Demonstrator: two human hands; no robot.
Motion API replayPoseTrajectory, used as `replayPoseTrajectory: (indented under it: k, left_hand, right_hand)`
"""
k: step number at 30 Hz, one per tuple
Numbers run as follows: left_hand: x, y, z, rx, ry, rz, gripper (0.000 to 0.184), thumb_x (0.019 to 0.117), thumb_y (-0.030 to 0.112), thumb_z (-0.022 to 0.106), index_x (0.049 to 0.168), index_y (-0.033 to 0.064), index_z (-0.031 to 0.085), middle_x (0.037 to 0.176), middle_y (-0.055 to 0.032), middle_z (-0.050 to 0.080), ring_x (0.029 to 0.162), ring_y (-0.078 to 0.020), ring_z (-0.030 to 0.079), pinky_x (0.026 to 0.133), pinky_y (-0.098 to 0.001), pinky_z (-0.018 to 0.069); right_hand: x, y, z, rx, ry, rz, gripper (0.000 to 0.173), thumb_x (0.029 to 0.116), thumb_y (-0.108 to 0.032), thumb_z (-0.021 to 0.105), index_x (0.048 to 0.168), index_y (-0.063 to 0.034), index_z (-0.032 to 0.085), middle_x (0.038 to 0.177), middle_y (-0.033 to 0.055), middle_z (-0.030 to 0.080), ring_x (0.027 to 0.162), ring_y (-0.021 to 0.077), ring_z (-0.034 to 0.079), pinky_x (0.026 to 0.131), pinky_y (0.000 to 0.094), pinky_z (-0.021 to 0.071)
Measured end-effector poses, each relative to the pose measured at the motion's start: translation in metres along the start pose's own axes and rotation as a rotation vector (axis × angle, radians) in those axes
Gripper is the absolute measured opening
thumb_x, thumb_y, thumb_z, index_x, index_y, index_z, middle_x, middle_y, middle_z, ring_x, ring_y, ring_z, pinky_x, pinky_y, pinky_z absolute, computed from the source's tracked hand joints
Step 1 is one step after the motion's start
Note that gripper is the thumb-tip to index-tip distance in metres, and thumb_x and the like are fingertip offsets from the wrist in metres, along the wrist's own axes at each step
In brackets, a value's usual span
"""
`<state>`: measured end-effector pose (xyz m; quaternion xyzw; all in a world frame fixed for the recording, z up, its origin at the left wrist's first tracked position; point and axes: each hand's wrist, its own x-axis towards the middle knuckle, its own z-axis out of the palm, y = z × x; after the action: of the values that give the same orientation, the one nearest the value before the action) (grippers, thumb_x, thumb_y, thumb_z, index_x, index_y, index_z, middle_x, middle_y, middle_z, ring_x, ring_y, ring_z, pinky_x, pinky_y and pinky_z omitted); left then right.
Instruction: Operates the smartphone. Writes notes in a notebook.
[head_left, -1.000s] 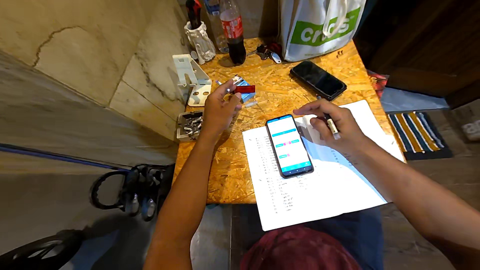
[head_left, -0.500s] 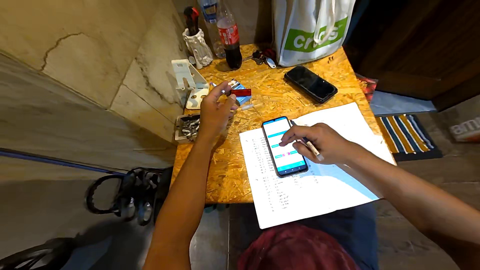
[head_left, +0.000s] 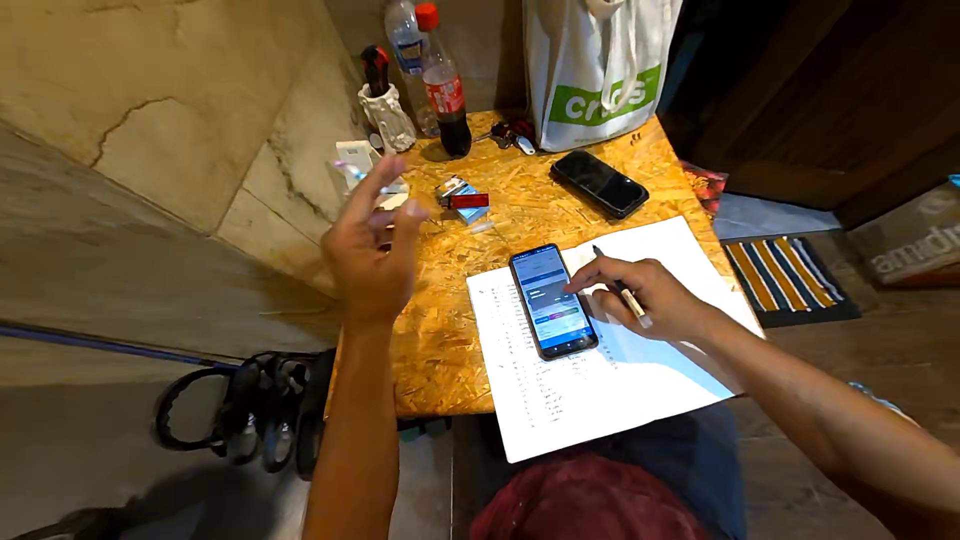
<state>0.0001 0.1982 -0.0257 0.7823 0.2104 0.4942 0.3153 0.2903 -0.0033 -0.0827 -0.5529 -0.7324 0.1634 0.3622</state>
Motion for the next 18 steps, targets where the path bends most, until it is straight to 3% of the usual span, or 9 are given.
replayPoseTrajectory:
  k: [3,5,10,12,15,18]
  left_hand:
    - [-0.039,0.019,-0.028,-0.023,0.094,0.049,0.041,0.1058,0.018,0.053,0.145,0.0078,0.052,0.145,-0.0059,0.058,0.098,-0.0191,0.073,0.085,-0.0382,0.0637]
    - [-0.069,0.016,-0.049,-0.021,0.213,0.045,0.037,0.1060,0.016,0.052,0.142,0.0051,0.054,0.140,-0.0069,0.061,0.094,-0.0200,0.073,0.082,-0.0394,0.0644]
    - [-0.135,-0.007,-0.084,-0.050,0.640,-0.298,0.042,0.1085,0.015,0.043,0.148,0.0008,0.041,0.137,-0.0092,0.062,0.098,-0.0239,0.072,0.081,-0.0421,0.0629]
    - [-0.141,-0.007,-0.081,-0.098,0.749,-0.412,0.044,0.1087,0.016,0.041,0.151,0.0027,0.036,0.138,-0.0086,0.061,0.101,-0.0233,0.071,0.083,-0.0421,0.0619]
    - [-0.141,-0.010,-0.071,-0.151,0.818,-0.498,0.047,0.1082,0.016,0.036,0.154,0.0046,0.033,0.143,-0.0100,0.057,0.108,-0.0245,0.069,0.088,-0.0436,0.0594]
    - [-0.146,-0.026,-0.067,-0.130,0.787,-0.461,0.050,0.1063,0.012,0.043,0.154,0.0017,0.032,0.143,-0.0129,0.056,0.106,-0.0264,0.069,0.085,-0.0444,0.0607]
  right_hand:
    - [-0.003,0.004,0.008,0.012,-0.011,-0.007,0.028,0.0983,-0.017,0.052,0.120,-0.0139,0.070,0.086,-0.0034,0.070,0.061,0.0034,0.056,0.055,0.0268,0.0510]
    - [-0.002,0.003,0.007,-0.003,0.011,-0.024,0.028,0.0981,-0.016,0.052,0.119,-0.0138,0.070,0.080,-0.0040,0.068,0.058,0.0033,0.055,0.053,0.0266,0.0502]
    - [-0.004,0.002,-0.004,0.059,0.116,-0.041,0.029,0.0972,-0.013,0.051,0.119,-0.0094,0.069,0.093,-0.0029,0.073,0.059,-0.0001,0.053,0.052,0.0214,0.0479]
    - [-0.005,0.007,0.000,0.103,0.108,-0.054,0.028,0.0975,-0.013,0.051,0.119,-0.0080,0.069,0.090,-0.0023,0.072,0.058,-0.0001,0.052,0.052,0.0205,0.0469]
    - [-0.007,0.010,0.006,0.120,0.070,-0.052,0.028,0.0993,-0.014,0.050,0.120,-0.0096,0.069,0.100,-0.0021,0.075,0.064,0.0003,0.057,0.057,0.0217,0.0509]
    - [-0.007,0.011,0.015,0.170,0.042,-0.039,0.029,0.1015,-0.015,0.048,0.122,-0.0086,0.068,0.110,0.0009,0.075,0.077,0.0041,0.066,0.068,0.0258,0.0565]
